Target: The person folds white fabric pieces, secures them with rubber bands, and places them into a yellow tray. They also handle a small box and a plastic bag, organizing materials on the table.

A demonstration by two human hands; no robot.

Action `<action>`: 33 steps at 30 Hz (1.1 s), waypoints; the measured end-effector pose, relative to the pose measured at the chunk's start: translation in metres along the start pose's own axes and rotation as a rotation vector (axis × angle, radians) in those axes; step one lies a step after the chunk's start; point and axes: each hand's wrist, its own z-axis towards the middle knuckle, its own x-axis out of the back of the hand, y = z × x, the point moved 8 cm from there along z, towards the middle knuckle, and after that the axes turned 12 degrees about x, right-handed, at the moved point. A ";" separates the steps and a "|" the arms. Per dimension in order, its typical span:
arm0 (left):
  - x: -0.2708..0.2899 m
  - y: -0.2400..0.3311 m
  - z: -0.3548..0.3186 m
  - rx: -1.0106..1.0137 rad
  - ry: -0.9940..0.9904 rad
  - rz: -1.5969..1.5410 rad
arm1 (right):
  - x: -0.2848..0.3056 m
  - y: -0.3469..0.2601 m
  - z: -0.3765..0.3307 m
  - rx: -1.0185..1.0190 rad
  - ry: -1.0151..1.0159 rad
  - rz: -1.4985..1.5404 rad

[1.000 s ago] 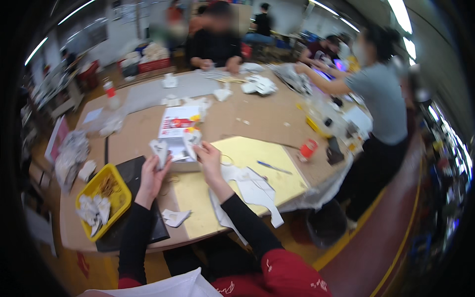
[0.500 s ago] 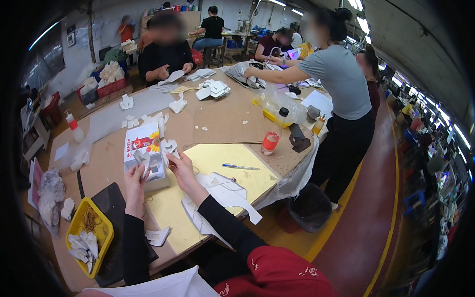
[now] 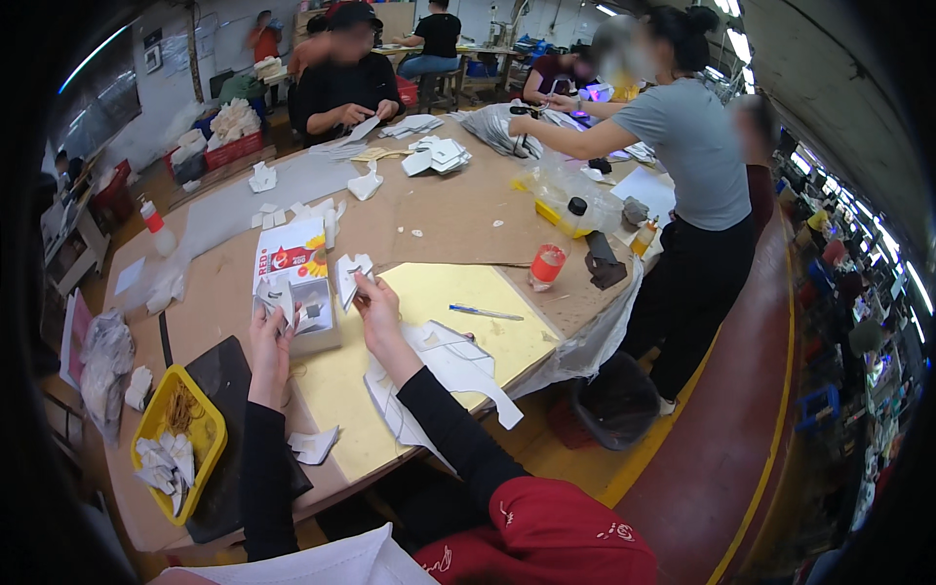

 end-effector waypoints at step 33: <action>-0.011 -0.008 -0.011 0.070 0.098 0.126 | -0.006 -0.009 -0.002 0.015 -0.066 0.007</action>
